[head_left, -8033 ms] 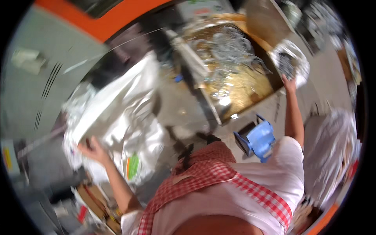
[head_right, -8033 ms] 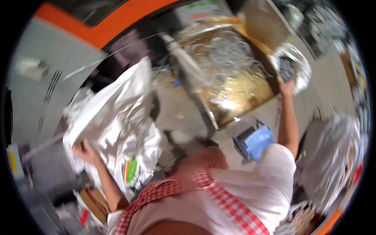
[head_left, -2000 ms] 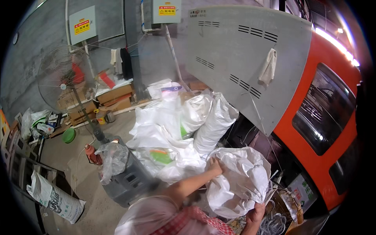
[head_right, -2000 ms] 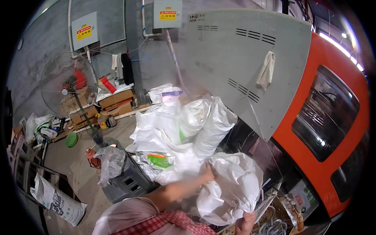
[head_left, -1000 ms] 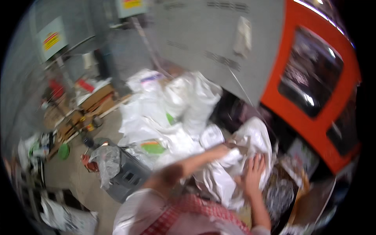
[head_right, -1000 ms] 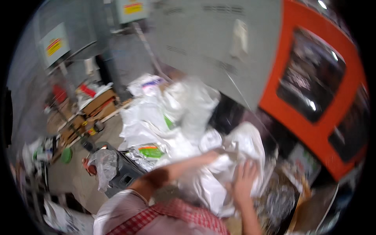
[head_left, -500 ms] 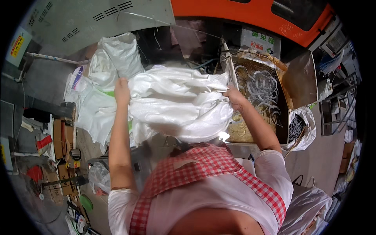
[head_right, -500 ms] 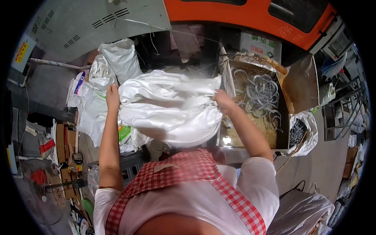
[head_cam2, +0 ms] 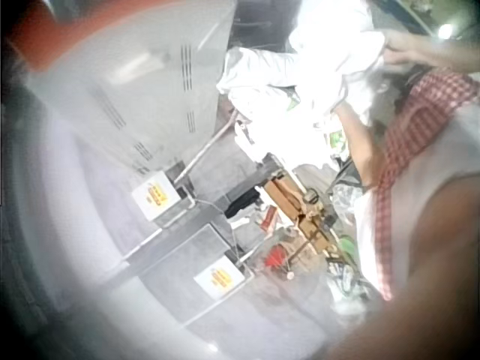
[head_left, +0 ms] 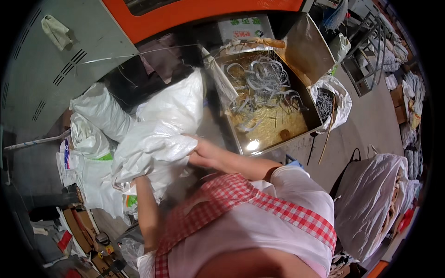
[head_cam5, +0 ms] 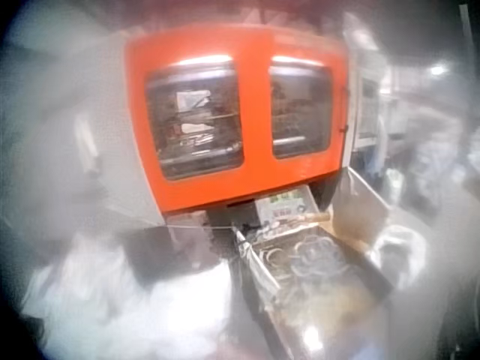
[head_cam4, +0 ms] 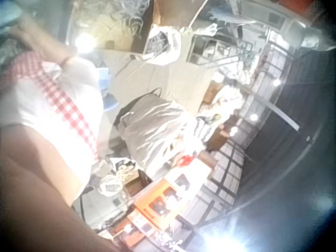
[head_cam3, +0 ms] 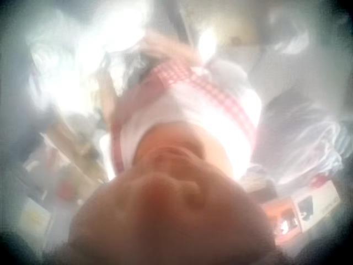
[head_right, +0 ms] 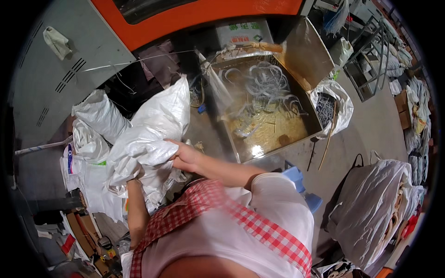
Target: The person handles large white bags, moves a plastic stool, and then uses a wooden stick to stir gray plastic components inside a water-filled bin before lifting out a cluster of the components by hand and placing them into a white bag.
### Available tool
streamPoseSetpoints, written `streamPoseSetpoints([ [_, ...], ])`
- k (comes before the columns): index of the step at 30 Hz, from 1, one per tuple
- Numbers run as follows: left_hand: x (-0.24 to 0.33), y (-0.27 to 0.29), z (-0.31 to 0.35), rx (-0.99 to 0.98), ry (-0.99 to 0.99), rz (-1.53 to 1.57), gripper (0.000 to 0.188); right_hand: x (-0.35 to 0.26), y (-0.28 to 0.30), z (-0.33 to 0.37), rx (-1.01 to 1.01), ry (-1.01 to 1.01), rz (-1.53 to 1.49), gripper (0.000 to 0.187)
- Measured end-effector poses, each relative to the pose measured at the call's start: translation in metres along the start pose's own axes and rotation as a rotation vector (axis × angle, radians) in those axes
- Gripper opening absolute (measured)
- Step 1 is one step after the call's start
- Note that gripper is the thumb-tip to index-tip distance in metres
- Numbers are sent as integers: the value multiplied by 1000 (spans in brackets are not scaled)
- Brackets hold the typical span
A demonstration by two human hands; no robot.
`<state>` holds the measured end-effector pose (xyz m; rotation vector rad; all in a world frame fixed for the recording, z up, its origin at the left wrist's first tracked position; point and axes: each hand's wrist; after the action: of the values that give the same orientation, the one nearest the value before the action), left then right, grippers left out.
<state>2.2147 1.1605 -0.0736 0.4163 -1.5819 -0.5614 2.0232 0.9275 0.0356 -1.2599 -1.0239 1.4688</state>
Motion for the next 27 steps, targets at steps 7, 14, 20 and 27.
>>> streamPoseSetpoints([
  [7,19,32,-37,55,-111,-90,47,-38,71,25,550,18,2080,68],
  [14,99,-14,-24,-491,-357,-595,40,-9,-1,11,139,485,2232,105],
  [20,194,11,53,-1126,-227,-70,58,-79,93,-36,646,754,1933,37],
  [27,156,35,32,-263,-886,-643,59,-175,154,-34,641,46,1059,34],
])
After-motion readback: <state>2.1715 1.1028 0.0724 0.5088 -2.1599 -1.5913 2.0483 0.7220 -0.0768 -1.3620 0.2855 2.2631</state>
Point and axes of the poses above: each hand's wrist, its own z-axis away from the middle knuckle, its own y-axis out of the back of the hand, x = y × z, and after that the axes turned 7 degrees about z, right-handed
